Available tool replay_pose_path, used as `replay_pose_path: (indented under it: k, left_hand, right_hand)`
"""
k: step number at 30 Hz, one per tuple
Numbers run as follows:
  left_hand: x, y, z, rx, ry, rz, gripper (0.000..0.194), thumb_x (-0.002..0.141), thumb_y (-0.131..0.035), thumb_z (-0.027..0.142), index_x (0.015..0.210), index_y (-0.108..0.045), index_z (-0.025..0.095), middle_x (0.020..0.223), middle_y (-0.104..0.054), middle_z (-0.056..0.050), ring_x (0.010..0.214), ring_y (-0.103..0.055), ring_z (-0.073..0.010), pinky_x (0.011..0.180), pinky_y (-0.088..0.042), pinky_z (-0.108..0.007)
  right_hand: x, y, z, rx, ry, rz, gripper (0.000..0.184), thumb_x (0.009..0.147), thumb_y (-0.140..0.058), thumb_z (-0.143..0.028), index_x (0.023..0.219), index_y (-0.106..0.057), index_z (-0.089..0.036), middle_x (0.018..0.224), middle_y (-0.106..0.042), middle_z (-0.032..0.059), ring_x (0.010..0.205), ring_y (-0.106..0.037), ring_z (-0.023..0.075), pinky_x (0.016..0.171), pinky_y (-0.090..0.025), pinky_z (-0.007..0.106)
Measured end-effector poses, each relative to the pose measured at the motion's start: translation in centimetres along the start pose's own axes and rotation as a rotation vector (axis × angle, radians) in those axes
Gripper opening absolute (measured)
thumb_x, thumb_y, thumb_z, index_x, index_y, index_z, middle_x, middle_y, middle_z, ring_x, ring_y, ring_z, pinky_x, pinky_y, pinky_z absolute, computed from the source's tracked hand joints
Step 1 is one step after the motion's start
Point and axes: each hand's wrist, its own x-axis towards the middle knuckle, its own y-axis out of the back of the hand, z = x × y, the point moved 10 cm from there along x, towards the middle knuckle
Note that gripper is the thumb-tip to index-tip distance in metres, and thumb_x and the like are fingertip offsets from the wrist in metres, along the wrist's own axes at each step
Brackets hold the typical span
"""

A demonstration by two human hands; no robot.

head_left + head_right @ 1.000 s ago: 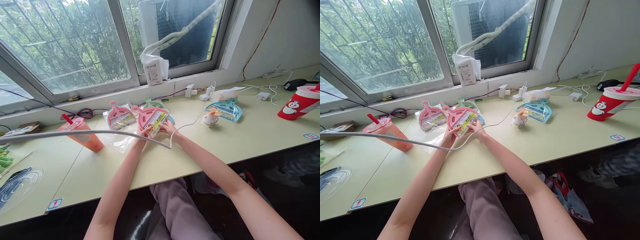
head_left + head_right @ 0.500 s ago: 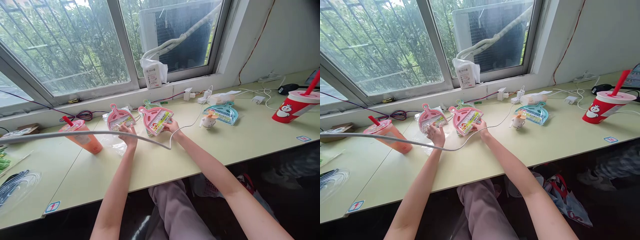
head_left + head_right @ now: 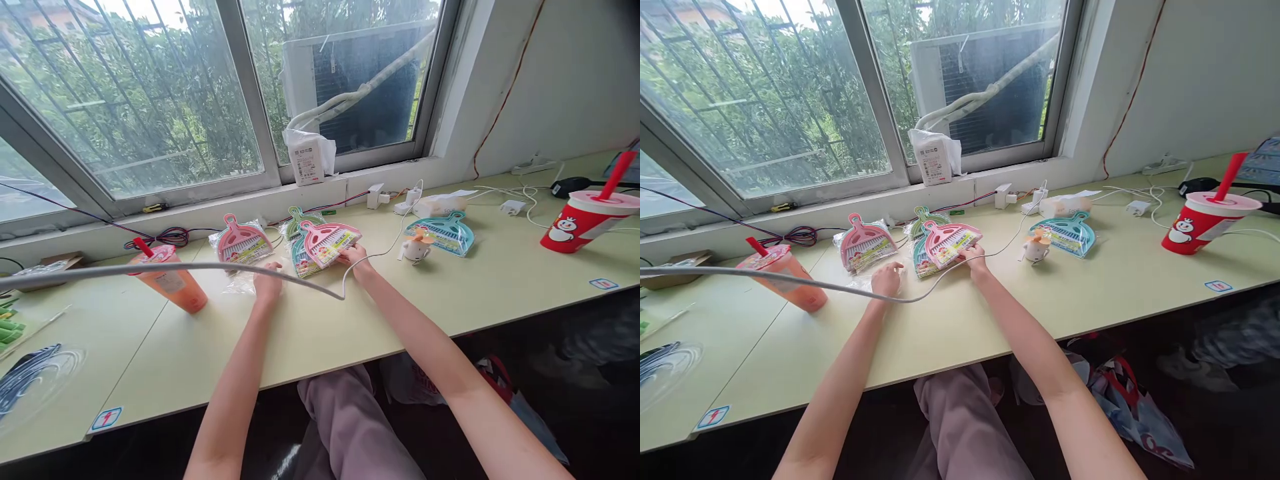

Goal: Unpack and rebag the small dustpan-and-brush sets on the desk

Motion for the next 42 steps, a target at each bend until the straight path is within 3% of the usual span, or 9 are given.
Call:
replay_pose_path:
  k: [4, 8, 12, 19, 28, 34, 38, 42]
  left_hand:
    - [-0.1, -0.4, 0.6, 0.213, -0.043, -0.037, 0.037, 0.078, -0.071, 0.02, 0.115, -0.067, 0.021, 0.121, -0.066, -0.014, 0.127, -0.053, -0.0361, 0.118, -0.028, -0.048]
    - [0.1, -0.9, -0.1, 0.528, -0.03, -0.132, 0.046, 0.092, -0.043, 0.01, 0.133, -0.059, 0.021, 0.129, -0.065, -0.012, 0.119, -0.06, -0.0284, 0.104, -0.043, -0.039]
    - [0.4, 0.1, 0.9, 0.659, -0.099, -0.023, 0.051, 0.092, -0.037, 0.006, 0.137, -0.058, 0.018, 0.124, -0.067, -0.015, 0.117, -0.062, -0.0283, 0.097, -0.047, -0.037]
    - [0.1, 3.8, 3.0, 0.441, -0.197, 0.278, 0.046, 0.095, -0.039, 0.01, 0.135, -0.061, 0.017, 0.123, -0.068, -0.014, 0.118, -0.061, -0.0281, 0.1, -0.049, -0.041]
    - [0.0, 6.3, 2.4, 0.201, -0.172, 0.443, 0.044, 0.095, -0.043, 0.013, 0.135, -0.061, 0.016, 0.129, -0.066, -0.016, 0.122, -0.061, -0.0301, 0.103, -0.048, -0.046]
    - [-0.4, 7.5, 2.8, 0.11, -0.204, 0.527, 0.039, 0.097, -0.042, 0.016, 0.129, -0.064, 0.017, 0.126, -0.068, -0.014, 0.12, -0.063, -0.0281, 0.106, -0.046, -0.045]
    - [-0.6, 6.8, 4.1, 0.109, -0.349, 0.502, 0.037, 0.099, -0.041, 0.022, 0.128, -0.063, 0.017, 0.123, -0.07, -0.013, 0.117, -0.064, -0.0258, 0.107, -0.045, -0.044]
    - [-0.9, 4.3, 5.7, 0.184, -0.522, 0.372, 0.035, 0.099, -0.042, 0.021, 0.124, -0.066, 0.018, 0.119, -0.072, -0.01, 0.115, -0.066, -0.0224, 0.121, -0.031, -0.047]
  right_hand:
    - [-0.3, 0.0, -0.3, 0.008, 0.005, 0.007, 0.028, 0.075, -0.068, 0.001, 0.093, -0.055, -0.015, 0.101, -0.073, 0.0086, 0.073, -0.071, 0.0133, 0.068, -0.065, 0.025]
    - [-0.6, -0.1, -0.5, 0.015, 0.009, 0.023, 0.03, 0.072, -0.069, 0.003, 0.091, -0.056, -0.015, 0.097, -0.073, 0.0082, 0.073, -0.071, 0.0149, 0.065, -0.065, 0.025]
    - [-0.7, -0.6, -0.6, 0.016, 0.022, -0.026, 0.03, 0.072, -0.071, 0.001, 0.094, -0.057, -0.014, 0.095, -0.074, 0.0081, 0.075, -0.072, 0.0162, 0.069, -0.065, 0.027]
    - [-0.9, -2.7, -1.1, -0.11, 0.082, -0.225, 0.037, 0.072, -0.076, -0.007, 0.102, -0.055, -0.017, 0.09, -0.075, 0.0065, 0.076, -0.073, 0.019, 0.074, -0.066, 0.035]
    - [-3.1, -6.6, 0.3, -0.25, 0.061, -0.572, 0.049, 0.071, -0.081, -0.019, 0.115, -0.06, -0.017, 0.091, -0.076, 0.0083, 0.078, -0.075, 0.0234, 0.075, -0.066, 0.041]
    - [-2.7, -6.8, 1.0, -0.291, 0.061, -0.62, 0.05, 0.069, -0.084, -0.021, 0.113, -0.061, -0.018, 0.088, -0.076, 0.0059, 0.075, -0.075, 0.0212, 0.069, -0.067, 0.036]
    - [-1.6, -6.3, 1.3, -0.277, 0.077, -0.581, 0.054, 0.065, -0.088, -0.023, 0.111, -0.06, -0.018, 0.085, -0.076, 0.0046, 0.072, -0.075, 0.0207, 0.064, -0.067, 0.035]
    - [-1.7, -6.7, 2.1, -0.3, 0.068, -0.626, 0.055, 0.067, -0.087, -0.025, 0.114, -0.059, -0.018, 0.09, -0.076, 0.0061, 0.077, -0.075, 0.0219, 0.069, -0.067, 0.037]
